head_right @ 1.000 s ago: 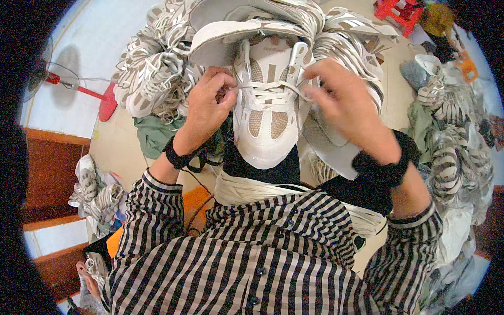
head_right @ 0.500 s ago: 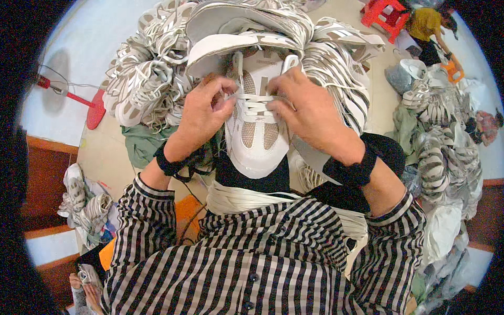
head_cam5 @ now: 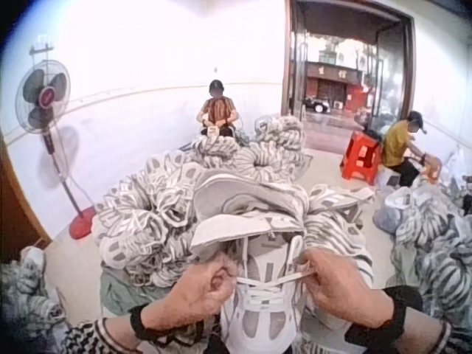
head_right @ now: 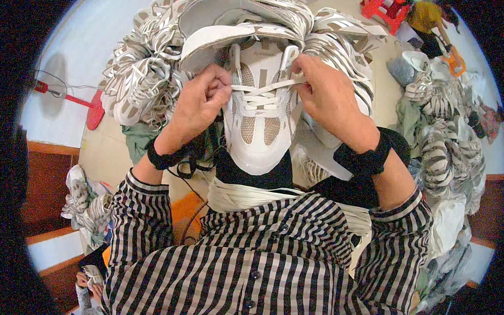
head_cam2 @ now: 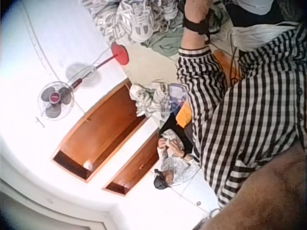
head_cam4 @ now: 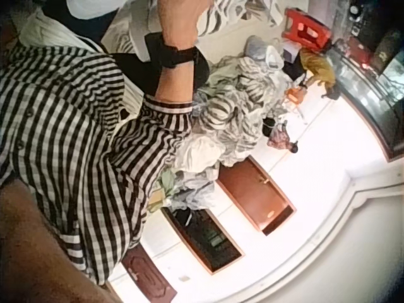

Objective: The recorder is threading laces into a white sneaker.

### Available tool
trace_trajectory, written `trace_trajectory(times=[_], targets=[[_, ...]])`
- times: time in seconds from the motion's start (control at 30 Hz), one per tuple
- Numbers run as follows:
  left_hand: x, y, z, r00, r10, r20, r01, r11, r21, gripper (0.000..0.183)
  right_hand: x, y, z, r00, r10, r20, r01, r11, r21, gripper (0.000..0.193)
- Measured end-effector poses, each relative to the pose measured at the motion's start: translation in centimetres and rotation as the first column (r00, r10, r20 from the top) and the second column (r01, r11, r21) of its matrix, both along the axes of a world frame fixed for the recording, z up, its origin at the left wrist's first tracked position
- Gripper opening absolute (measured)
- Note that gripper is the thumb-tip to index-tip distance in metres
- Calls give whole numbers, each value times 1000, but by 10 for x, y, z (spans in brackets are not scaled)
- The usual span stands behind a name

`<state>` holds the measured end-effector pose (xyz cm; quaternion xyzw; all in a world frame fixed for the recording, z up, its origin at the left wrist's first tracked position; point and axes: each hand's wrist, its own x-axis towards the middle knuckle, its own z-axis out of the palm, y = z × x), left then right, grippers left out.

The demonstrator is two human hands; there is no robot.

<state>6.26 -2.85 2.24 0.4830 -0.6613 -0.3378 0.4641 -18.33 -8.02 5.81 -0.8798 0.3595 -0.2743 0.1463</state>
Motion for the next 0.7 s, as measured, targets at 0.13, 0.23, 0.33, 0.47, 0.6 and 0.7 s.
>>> trace_trajectory(times=[0.13, 0.23, 0.33, 0.47, 0.6, 0.7], targets=[[15, 1, 4, 892, 50, 448, 37, 982, -183, 17, -8, -1, -3, 981, -118, -156, 61, 942, -329, 19], [26, 3, 3, 764, 167, 624, 111, 918, -382, 19, -16, -6, -4, 952, -196, -235, 68, 884, -463, 12], [33, 4, 0, 666, 289, 688, 164, 843, -513, 21, -26, -6, -3, 889, -294, -350, 84, 858, -506, 8], [38, 5, -5, 615, 317, 722, 217, 812, -541, 23, -38, -4, 0, 851, -340, -399, 79, 836, -543, 6], [47, 3, -8, 596, 343, 726, 203, 811, -549, 27, -47, -4, 0, 828, -392, -402, 133, 832, -538, 5], [58, 1, -9, 567, 413, 713, 162, 792, -588, 29, -54, -7, -6, 843, -367, -394, 154, 866, -476, 6]])
